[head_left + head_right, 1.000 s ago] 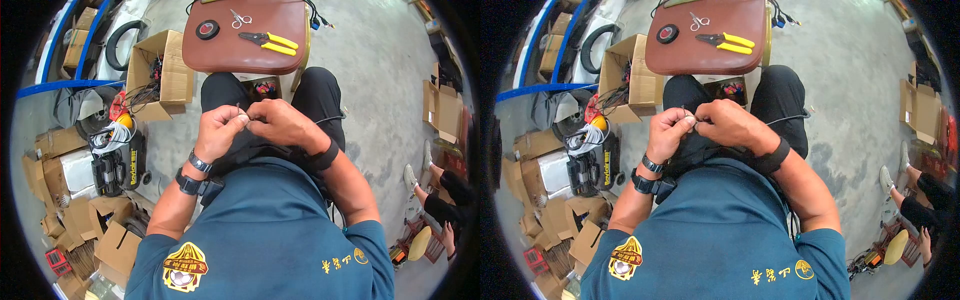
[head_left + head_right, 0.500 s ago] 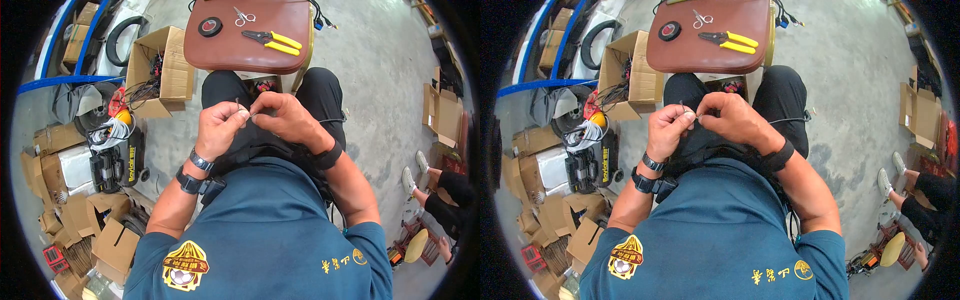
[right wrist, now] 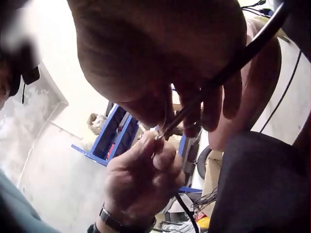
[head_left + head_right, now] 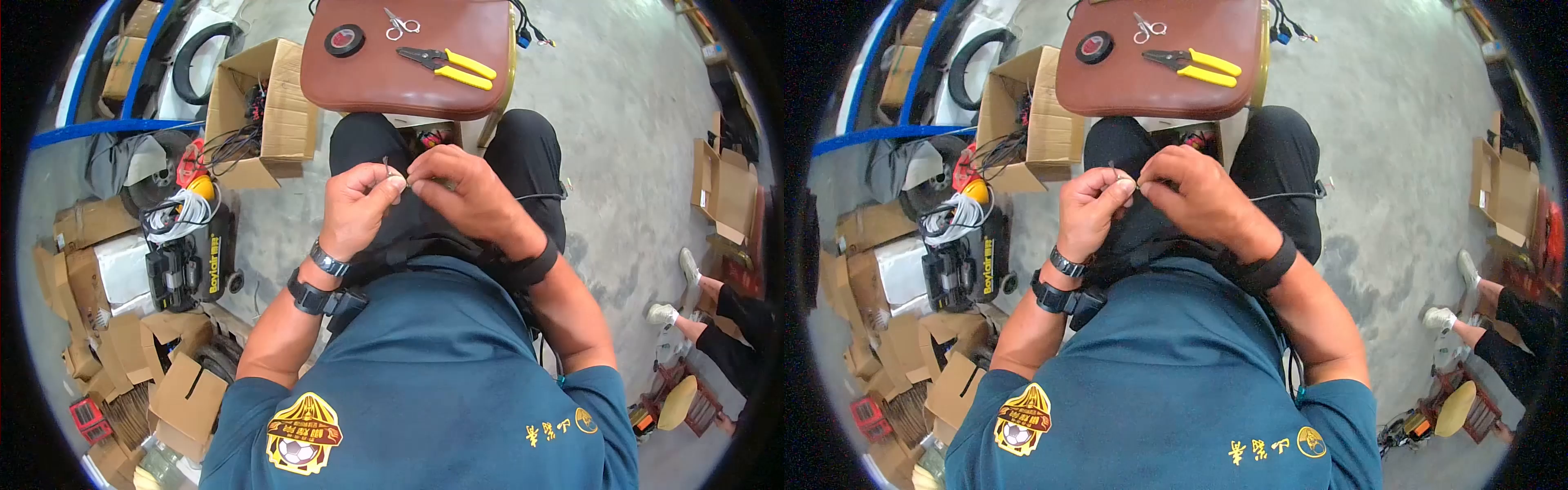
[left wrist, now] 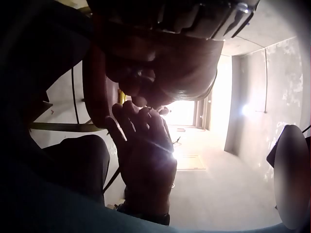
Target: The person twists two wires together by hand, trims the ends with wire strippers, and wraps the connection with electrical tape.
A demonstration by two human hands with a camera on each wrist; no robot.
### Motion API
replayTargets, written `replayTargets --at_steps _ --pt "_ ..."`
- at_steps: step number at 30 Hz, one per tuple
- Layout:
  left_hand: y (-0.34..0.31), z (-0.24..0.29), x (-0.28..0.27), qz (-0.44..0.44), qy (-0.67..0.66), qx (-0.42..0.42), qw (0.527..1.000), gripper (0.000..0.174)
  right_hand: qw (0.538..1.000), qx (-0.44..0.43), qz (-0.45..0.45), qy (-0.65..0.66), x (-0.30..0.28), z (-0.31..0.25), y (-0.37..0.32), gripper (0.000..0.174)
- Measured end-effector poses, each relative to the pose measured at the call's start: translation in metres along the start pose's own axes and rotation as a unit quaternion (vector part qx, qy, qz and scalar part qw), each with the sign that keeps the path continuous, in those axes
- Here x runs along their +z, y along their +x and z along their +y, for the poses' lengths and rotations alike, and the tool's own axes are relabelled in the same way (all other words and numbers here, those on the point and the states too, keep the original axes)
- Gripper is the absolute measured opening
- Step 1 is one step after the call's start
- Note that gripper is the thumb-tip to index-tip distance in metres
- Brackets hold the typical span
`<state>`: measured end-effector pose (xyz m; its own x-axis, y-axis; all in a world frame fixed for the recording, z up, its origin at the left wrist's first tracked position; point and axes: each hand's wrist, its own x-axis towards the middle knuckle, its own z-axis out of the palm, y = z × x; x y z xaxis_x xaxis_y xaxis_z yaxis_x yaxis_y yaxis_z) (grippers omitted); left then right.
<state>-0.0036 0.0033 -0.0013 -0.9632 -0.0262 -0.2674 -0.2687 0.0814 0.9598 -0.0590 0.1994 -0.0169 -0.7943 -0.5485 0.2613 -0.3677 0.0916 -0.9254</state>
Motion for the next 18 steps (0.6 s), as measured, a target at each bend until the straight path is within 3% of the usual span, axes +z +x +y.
replayTargets --at_steps 3,7,10,16,18 --pt "-0.001 0.002 -0.001 -0.053 0.004 0.027 0.998 0.008 0.948 0.206 -0.124 0.210 -0.018 0.003 0.003 0.019" --pt "-0.001 0.007 0.001 -0.088 0.008 0.058 0.994 0.010 0.923 0.234 -0.216 0.216 -0.027 0.009 0.008 0.027" --pt "-0.001 0.010 0.001 -0.101 0.024 0.089 0.991 0.010 0.896 0.249 -0.235 0.282 -0.028 0.012 0.009 0.027" --pt "-0.002 0.014 0.001 -0.094 0.045 0.073 0.992 0.010 0.905 0.227 -0.249 0.258 -0.030 0.008 0.012 0.024" --pt "-0.002 0.013 0.001 -0.081 0.034 0.042 0.995 0.010 0.929 0.211 -0.250 0.175 -0.033 0.000 0.015 0.023"
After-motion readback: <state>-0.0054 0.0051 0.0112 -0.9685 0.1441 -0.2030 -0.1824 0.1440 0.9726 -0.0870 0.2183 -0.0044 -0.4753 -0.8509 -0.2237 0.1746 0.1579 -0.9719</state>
